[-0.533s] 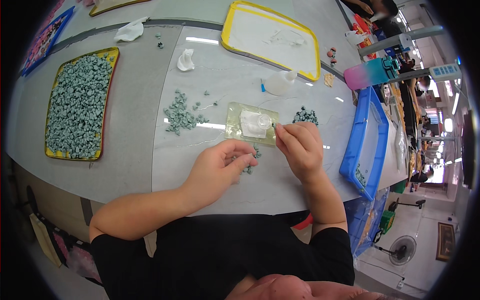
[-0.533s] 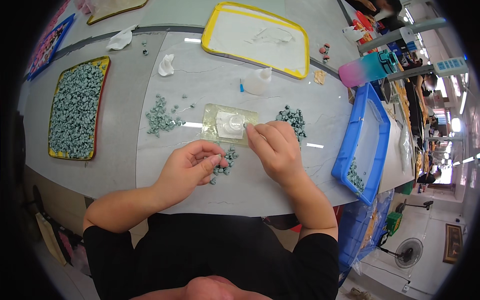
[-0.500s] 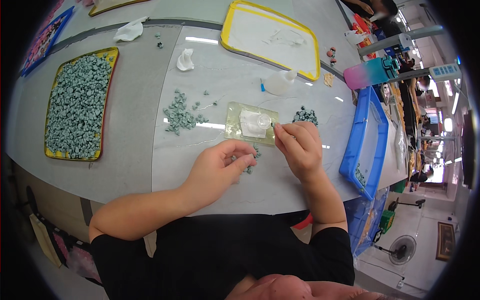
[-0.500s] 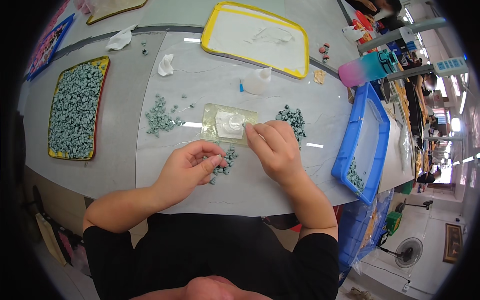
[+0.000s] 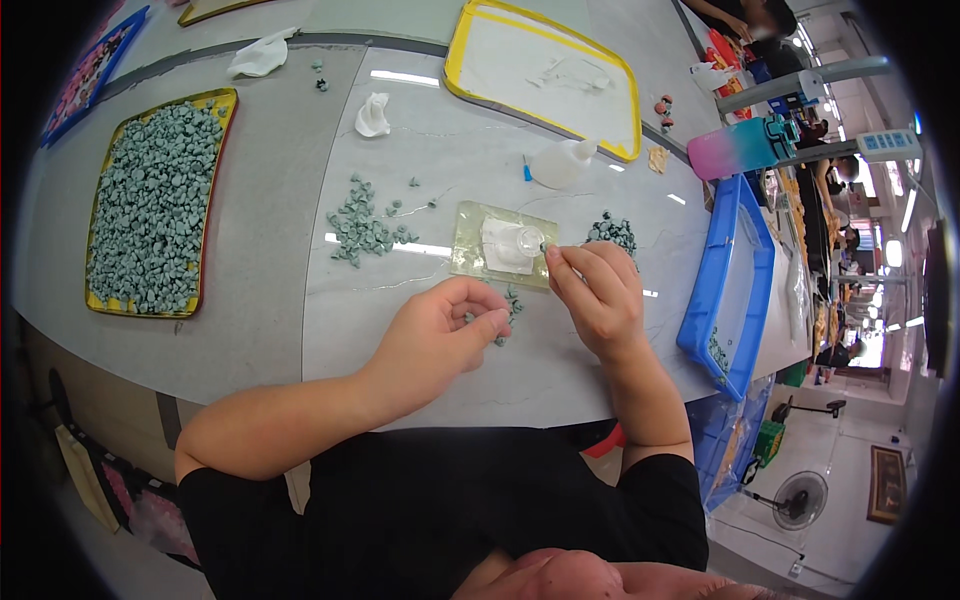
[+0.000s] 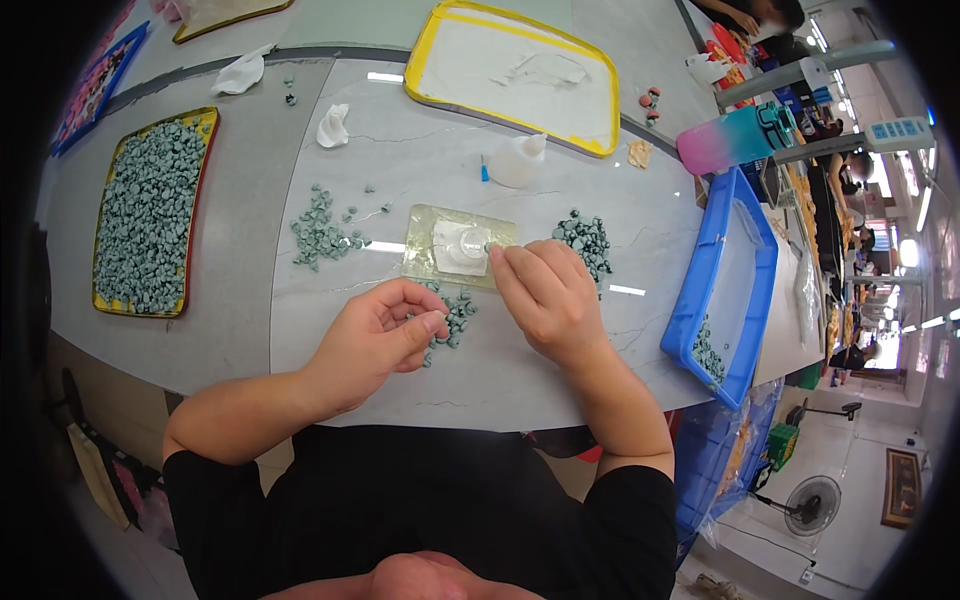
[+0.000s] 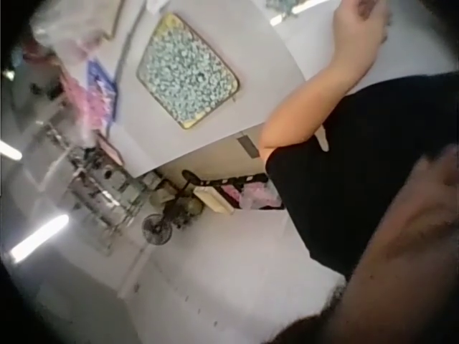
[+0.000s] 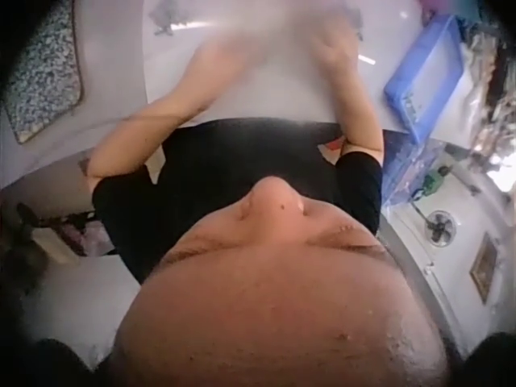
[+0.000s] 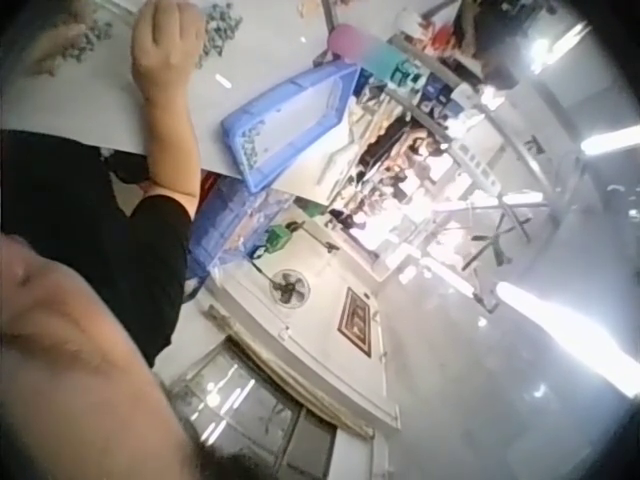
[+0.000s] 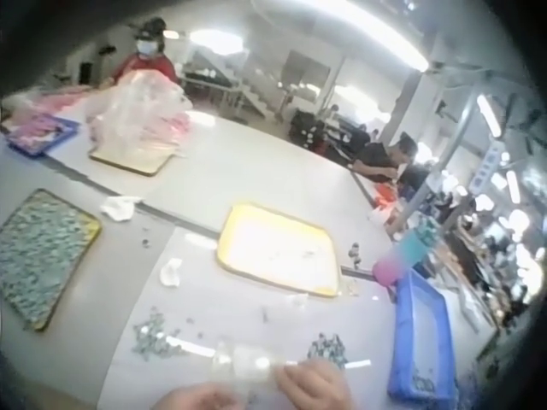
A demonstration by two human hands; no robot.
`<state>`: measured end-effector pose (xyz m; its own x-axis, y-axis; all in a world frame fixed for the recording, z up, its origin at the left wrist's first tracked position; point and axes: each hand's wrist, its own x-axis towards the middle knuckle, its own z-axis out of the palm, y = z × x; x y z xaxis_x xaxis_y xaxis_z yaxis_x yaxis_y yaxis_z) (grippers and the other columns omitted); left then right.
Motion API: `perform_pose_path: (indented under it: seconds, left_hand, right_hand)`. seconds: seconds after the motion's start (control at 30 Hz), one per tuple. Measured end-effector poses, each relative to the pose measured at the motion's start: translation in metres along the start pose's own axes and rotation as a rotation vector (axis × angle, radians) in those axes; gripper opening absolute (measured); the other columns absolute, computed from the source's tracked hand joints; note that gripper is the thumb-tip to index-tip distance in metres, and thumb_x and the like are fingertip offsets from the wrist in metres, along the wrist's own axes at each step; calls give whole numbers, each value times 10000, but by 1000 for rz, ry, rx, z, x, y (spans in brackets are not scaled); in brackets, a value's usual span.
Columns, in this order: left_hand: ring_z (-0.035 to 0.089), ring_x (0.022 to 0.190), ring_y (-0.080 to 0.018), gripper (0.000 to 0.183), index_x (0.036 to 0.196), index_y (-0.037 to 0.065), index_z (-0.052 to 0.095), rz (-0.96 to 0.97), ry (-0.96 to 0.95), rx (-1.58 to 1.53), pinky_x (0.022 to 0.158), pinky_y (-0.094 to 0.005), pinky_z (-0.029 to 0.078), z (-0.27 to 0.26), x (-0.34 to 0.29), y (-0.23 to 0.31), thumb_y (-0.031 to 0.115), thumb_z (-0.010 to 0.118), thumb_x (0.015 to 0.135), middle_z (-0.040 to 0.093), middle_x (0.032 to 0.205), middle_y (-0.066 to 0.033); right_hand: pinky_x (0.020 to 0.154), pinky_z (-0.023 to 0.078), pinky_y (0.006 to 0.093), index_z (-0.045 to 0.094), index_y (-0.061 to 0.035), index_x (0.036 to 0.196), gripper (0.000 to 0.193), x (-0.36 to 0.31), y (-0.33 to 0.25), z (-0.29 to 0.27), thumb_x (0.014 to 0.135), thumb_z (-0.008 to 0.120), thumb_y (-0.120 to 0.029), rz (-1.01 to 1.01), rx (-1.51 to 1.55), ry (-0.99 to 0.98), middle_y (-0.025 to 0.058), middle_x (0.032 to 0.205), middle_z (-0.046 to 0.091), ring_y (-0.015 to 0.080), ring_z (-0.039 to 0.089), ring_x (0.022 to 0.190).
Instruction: Manually attaching small green components onto a clear plastic base using adhesive at a factory workbench.
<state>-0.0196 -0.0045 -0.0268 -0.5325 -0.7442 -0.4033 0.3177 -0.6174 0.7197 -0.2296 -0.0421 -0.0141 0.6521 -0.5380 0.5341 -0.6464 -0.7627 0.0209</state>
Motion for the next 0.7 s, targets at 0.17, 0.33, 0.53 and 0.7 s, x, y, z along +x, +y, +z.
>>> perform_pose_path:
  seconds: [0.17, 0.33, 0.53, 0.7]
  left_hand:
    - [329, 530, -49, 96, 936, 21, 486, -53, -31, -83, 473, -202, 296, -4, -4, 4, 117, 489, 941, 526, 788, -45]
    - [297, 520, -49, 164, 860, 51, 457, -92, -15, -84, 449, -203, 254, -4, -9, 10, 176, 450, 965, 477, 727, -12]
    - [284, 525, -49, 198, 851, 64, 447, -135, -32, -181, 450, -201, 241, -8, -9, 10, 214, 419, 978, 414, 699, 16]
    - [290, 537, -50, 184, 871, 60, 446, -129, -52, -254, 465, -202, 248, -9, -4, 4, 206, 411, 979, 432, 750, 9]
  right_hand:
    - [566, 458, 298, 633, 33, 808, 194, 1, -6, 2, 634, 710, 67, 133, 142, 107, 88, 779, 598, 210, 571, 673]
    - [598, 434, 237, 627, 24, 811, 109, -3, -23, -2, 728, 681, 69, 626, 602, 92, 77, 808, 592, 138, 552, 703]
    - [639, 413, 203, 599, 24, 805, 77, 2, -39, -4, 767, 645, 73, 946, 1126, 45, 64, 827, 568, 107, 522, 719]
    - [616, 413, 213, 601, 17, 793, 113, 1, -43, 2, 728, 664, 84, 763, 939, 34, 71, 795, 569, 132, 531, 686]
